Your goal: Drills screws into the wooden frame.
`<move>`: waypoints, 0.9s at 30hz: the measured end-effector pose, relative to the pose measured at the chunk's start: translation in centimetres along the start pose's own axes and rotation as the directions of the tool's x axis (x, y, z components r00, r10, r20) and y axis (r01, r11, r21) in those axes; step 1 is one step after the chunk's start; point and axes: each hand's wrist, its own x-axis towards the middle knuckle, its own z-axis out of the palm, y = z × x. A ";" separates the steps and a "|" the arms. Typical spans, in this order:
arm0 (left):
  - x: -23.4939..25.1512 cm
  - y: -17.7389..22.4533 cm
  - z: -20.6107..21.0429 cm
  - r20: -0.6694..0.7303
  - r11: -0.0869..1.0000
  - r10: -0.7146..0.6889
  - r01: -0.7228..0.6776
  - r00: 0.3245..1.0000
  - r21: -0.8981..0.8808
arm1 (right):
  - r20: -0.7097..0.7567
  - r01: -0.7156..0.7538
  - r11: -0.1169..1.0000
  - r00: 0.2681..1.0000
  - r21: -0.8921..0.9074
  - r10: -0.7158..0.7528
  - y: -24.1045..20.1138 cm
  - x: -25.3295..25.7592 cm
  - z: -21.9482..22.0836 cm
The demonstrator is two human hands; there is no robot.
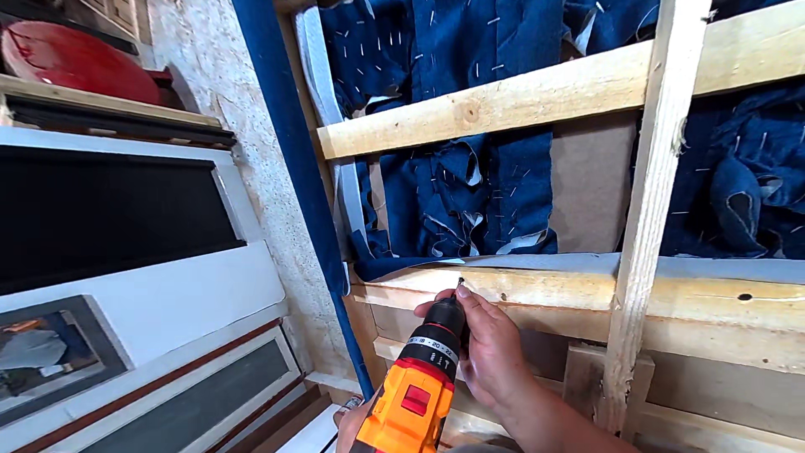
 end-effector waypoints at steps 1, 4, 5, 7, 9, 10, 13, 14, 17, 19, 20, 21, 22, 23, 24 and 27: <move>0.2 -0.1 0.2 -0.012 1.000 0.023 -0.023 1.000 0.000 | -0.003 -0.004 1.000 1.000 -0.001 0.004 -0.1 0.0 0.0; 0.2 -0.5 0.2 -0.024 0.999 0.033 -0.033 0.999 -0.004 | -0.005 -0.009 1.000 1.000 -0.008 0.009 -0.1 0.0 0.0; 0.0 -0.9 0.0 -0.017 1.000 0.017 -0.016 1.000 0.014 | -0.004 -0.010 1.000 1.000 -0.009 0.010 -0.1 0.1 0.0; -0.4 -1.4 -0.3 -0.005 0.997 -0.025 0.025 1.000 0.069 | -0.006 -0.005 1.000 1.000 -0.004 0.005 0.0 0.1 0.0; -0.2 -0.4 -0.3 0.004 0.998 -0.059 0.058 0.998 0.036 | -0.013 -0.005 1.000 1.000 0.000 0.005 0.0 0.1 0.0; 0.0 -0.1 -0.2 0.002 0.998 -0.055 0.055 0.998 -0.001 | -0.013 -0.006 1.000 1.000 0.005 0.006 0.0 0.1 0.1; 0.2 0.1 0.1 0.036 0.991 -0.078 0.081 0.996 -0.104 | -0.008 -0.001 1.000 1.000 0.004 0.001 -0.1 0.1 0.0; 0.3 0.2 0.2 0.046 0.985 -0.104 0.109 0.994 -0.133 | -0.010 0.006 1.000 1.000 -0.002 -0.006 0.0 0.1 0.0; 0.9 1.3 0.2 0.042 0.973 -0.192 0.196 0.980 -0.125 | -0.016 0.007 1.000 1.000 -0.006 -0.007 0.2 0.0 0.1; 0.8 1.4 0.3 0.030 0.971 -0.183 0.186 0.983 -0.151 | -0.015 0.007 1.000 1.000 0.002 -0.007 0.2 0.1 0.1; 0.8 1.2 0.3 0.034 0.972 -0.173 0.176 0.984 -0.153 | -0.013 0.013 1.000 1.000 0.005 -0.013 0.2 0.1 0.0; 0.6 0.7 0.3 0.046 0.973 -0.157 0.162 0.987 -0.162 | -0.008 0.017 1.000 1.000 0.006 -0.017 0.2 0.1 0.0; 0.2 0.2 0.3 0.058 0.973 -0.140 0.148 0.988 -0.175 | -0.009 0.018 1.000 1.000 0.006 -0.018 0.2 0.1 0.0; 0.0 -0.1 0.3 0.058 0.973 -0.130 0.139 0.990 -0.184 | -0.010 0.015 1.000 1.000 0.004 -0.014 0.2 0.1 0.0; -0.1 -0.3 0.3 0.056 0.973 -0.128 0.136 0.990 -0.186 | -0.015 0.012 1.000 1.000 0.004 -0.011 0.2 0.1 0.0; -0.2 -0.3 0.5 0.060 0.970 -0.147 0.156 0.987 -0.188 | -0.015 0.007 1.000 1.000 0.000 -0.007 0.2 0.1 -0.1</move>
